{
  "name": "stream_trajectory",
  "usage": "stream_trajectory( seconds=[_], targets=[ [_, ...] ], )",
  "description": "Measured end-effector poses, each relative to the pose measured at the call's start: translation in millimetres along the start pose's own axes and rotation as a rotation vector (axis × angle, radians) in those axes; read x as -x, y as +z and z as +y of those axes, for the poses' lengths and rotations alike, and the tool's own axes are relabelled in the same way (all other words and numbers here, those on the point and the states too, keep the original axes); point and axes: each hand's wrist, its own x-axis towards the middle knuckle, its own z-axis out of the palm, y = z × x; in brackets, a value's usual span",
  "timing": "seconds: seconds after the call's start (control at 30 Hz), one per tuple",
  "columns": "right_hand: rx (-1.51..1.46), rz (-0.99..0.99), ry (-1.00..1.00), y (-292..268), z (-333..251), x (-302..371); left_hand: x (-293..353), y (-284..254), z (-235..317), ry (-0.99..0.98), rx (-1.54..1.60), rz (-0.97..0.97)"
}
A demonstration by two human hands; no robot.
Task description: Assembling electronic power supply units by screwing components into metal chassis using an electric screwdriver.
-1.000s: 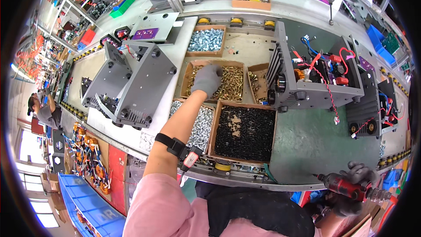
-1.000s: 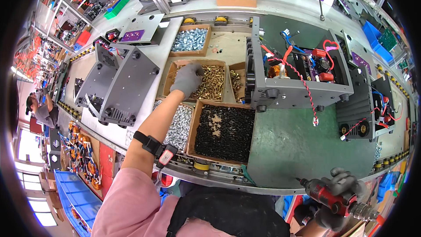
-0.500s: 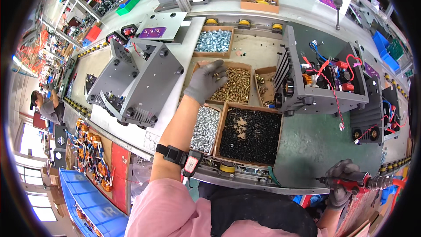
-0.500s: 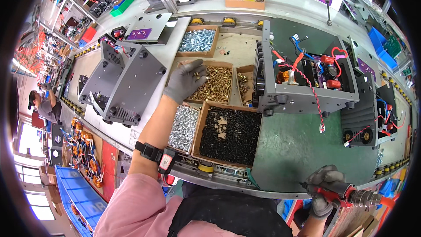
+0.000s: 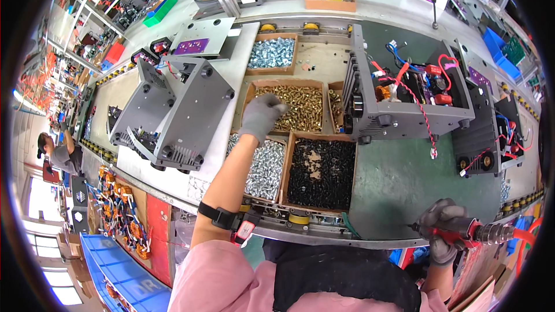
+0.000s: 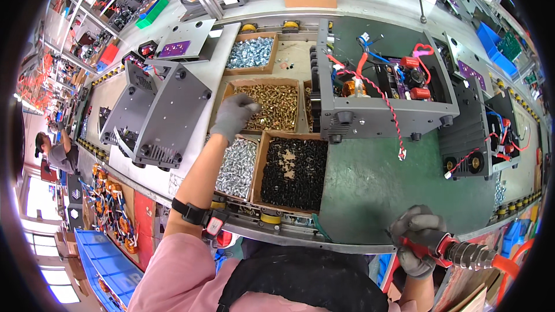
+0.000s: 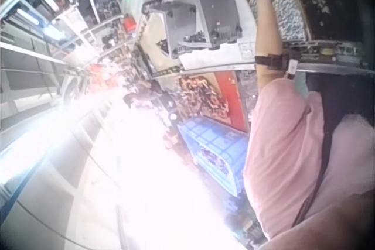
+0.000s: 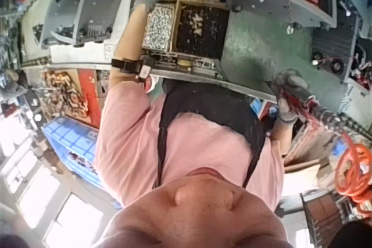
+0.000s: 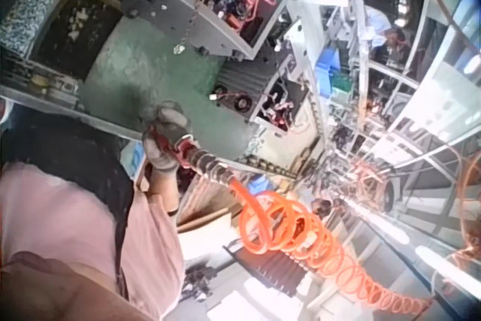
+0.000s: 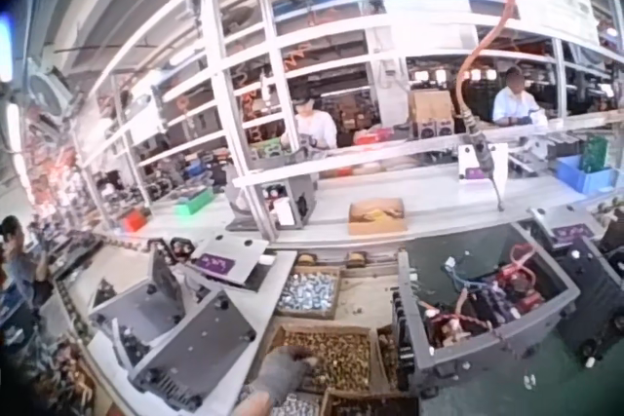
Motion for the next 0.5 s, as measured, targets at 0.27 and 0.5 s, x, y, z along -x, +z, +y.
stream_trajectory(
  seconds=[0.27, 0.5],
  targets=[
    [-0.116, -0.119, -0.295, 12.5, -31.0, -41.7, 33.1, -11.7, 16.5, -0.103, 0.742, -0.117],
    [-0.298, 0.015, -0.386, 25.8, -56.9, -58.3, 123.0, 53.9, 141.0, 0.02, 1.011, -0.914]
  ],
)
